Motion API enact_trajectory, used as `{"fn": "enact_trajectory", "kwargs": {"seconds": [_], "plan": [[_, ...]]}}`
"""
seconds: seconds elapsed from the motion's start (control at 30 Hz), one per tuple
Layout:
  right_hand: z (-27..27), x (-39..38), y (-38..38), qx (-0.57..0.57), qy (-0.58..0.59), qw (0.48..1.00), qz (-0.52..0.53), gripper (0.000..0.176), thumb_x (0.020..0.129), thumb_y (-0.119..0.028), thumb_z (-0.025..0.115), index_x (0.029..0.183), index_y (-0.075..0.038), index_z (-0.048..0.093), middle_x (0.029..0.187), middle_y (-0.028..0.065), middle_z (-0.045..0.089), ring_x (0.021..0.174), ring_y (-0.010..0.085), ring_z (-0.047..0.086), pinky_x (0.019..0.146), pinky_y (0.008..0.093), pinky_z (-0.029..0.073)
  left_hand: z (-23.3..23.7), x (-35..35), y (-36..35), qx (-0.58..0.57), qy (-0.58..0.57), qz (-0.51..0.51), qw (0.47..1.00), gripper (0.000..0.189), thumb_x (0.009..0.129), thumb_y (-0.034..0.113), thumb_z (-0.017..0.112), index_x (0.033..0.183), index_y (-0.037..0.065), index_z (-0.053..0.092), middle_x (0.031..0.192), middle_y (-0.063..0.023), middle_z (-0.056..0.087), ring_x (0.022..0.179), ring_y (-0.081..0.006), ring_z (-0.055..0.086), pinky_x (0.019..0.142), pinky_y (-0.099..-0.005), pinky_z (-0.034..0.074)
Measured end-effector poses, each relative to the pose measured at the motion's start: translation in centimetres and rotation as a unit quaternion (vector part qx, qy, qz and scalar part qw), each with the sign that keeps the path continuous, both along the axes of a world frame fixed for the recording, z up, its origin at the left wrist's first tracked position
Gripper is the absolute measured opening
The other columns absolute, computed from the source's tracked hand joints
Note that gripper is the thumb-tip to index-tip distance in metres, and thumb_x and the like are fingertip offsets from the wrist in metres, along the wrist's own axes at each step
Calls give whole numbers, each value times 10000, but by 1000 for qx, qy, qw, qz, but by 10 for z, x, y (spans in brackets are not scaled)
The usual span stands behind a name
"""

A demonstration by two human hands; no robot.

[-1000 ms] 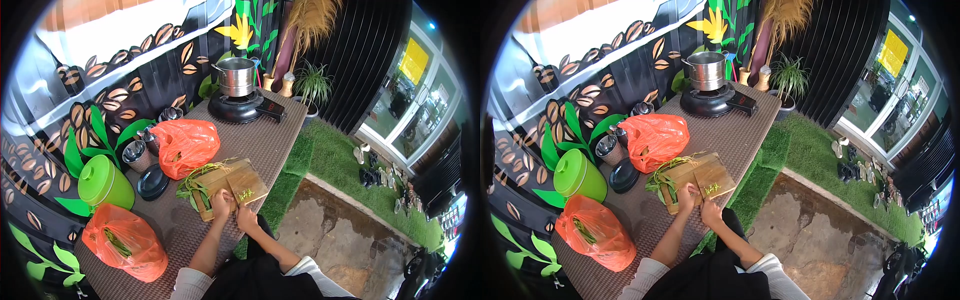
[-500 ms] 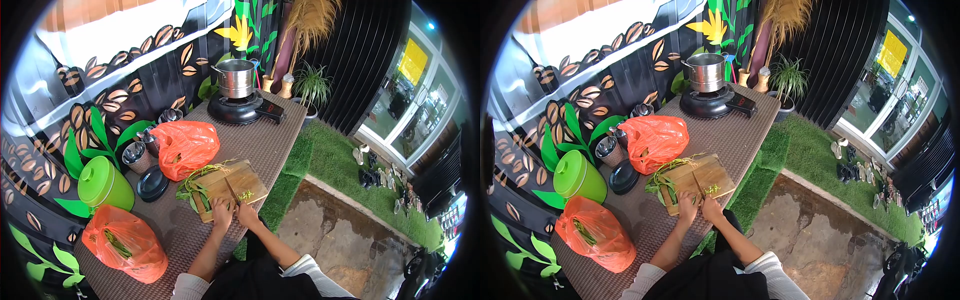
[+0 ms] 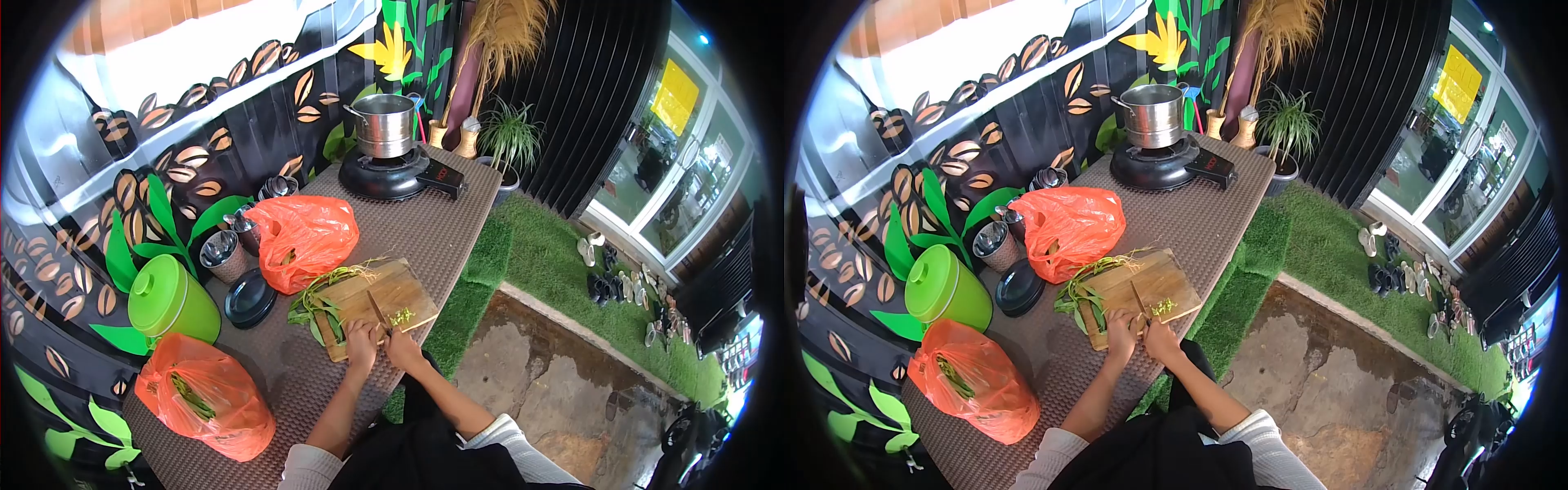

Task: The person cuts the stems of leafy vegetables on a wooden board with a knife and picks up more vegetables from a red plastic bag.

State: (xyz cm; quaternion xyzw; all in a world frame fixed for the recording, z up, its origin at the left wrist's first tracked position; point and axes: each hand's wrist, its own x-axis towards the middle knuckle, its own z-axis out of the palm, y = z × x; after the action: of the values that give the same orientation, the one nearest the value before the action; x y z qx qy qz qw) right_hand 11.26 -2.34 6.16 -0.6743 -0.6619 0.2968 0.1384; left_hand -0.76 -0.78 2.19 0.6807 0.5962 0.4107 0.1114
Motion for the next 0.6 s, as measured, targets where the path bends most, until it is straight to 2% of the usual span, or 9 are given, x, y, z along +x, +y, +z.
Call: {"fn": "enact_trajectory", "kwargs": {"seconds": [0.17, 0.27, 0.37, 0.47, 0.6], "plan": [[8, -12, -26, -27, -10, 998, -48, 380, 920, -287, 459, 1113, 37, 416, 877, 298, 623, 848, 449, 621, 764, 523, 495, 1, -2, 0, 7, -56, -7, 998, 108, 771, 25, 609, 850, -13, 672, 857, -134, 628, 868, -310, 543, 781, -390, 444], [-2, -10, -17, -12, -48, 999, -15, 395, 920, -283, 457, 1147, 31, 384, 864, 291, 629, 830, 447, 625, 754, 527, 497, -1, -2, 0, -22, -115, -6, 993, 104, 766, 18, 615, 849, -17, 667, 858, -141, 633, 856, -314, 549, 762, -394, 450], [-6, 2, -8, 5, -37, 998, -53, 376, 918, -283, 462, 1128, 20, 385, 847, 287, 630, 817, 453, 623, 745, 529, 497, -12, -5, 4, -16, -104, -12, 994, 113, 763, 42, 628, 857, -10, 666, 867, -144, 636, 868, -312, 548, 780, -389, 443], [-3, 16, -6, 6, -15, 999, -46, 365, 915, -281, 466, 1112, 16, 389, 832, 288, 629, 816, 465, 616, 743, 535, 493, -7, -6, 3, -4, -38, -15, 999, 123, 763, 73, 635, 867, 16, 671, 856, -131, 633, 880, -308, 543, 806, -391, 422], [-2, 20, -9, 11, -6, 1000, -26, 366, 915, -283, 470, 1111, 18, 398, 856, 302, 621, 827, 480, 607, 749, 547, 484, -11, 1, 11, 2, -10, -26, 1000, 122, 763, 99, 638, 863, 44, 681, 843, -111, 629, 892, -299, 538, 828, -393, 399]]}}
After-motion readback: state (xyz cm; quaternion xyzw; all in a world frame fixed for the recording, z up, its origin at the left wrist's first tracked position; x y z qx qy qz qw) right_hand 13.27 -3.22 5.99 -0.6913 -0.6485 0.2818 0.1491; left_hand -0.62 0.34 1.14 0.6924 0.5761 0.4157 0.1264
